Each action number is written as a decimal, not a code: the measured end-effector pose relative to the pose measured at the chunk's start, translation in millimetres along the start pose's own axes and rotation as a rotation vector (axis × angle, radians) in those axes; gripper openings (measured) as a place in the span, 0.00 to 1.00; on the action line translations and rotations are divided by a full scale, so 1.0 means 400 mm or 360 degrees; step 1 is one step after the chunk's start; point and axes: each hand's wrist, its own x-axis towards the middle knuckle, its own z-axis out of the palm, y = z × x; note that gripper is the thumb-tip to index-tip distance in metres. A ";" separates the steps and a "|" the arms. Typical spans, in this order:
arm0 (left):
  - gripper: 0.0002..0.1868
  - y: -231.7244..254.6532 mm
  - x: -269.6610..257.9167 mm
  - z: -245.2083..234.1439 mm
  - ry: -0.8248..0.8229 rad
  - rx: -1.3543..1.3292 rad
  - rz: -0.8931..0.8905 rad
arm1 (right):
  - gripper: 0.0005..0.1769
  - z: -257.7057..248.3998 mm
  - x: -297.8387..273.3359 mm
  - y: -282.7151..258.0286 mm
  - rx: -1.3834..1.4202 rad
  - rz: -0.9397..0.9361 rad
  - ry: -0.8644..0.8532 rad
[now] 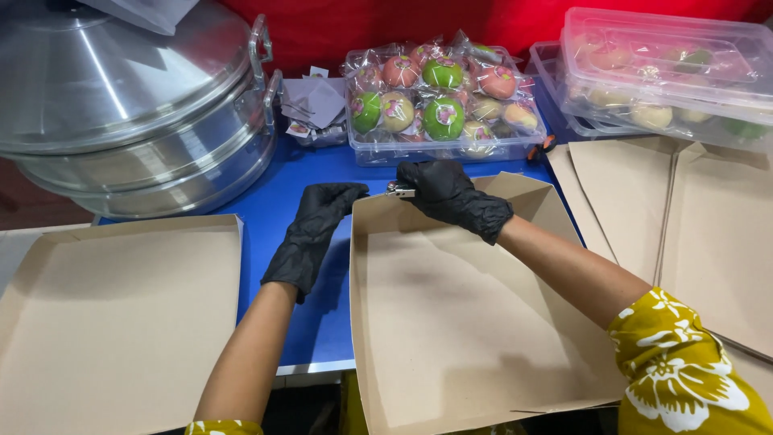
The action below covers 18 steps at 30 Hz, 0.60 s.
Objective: Assembling cardboard pastry boxes by folding the edges and securing the corners with a hand stapler.
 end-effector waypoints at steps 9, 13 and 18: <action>0.13 0.009 -0.040 0.020 0.0117 -0.0249 -0.0176 | 0.14 0.005 -0.025 -0.006 0.0122 0.0083 0.0021; 0.12 -0.014 -0.011 0.011 0.0158 0.0131 0.0003 | 0.12 0.031 -0.042 0.014 -0.0170 -0.0115 0.0060; 0.09 -0.054 0.009 0.012 0.0166 0.0413 0.0178 | 0.10 -0.043 -0.030 -0.079 -0.0189 0.0105 -0.0095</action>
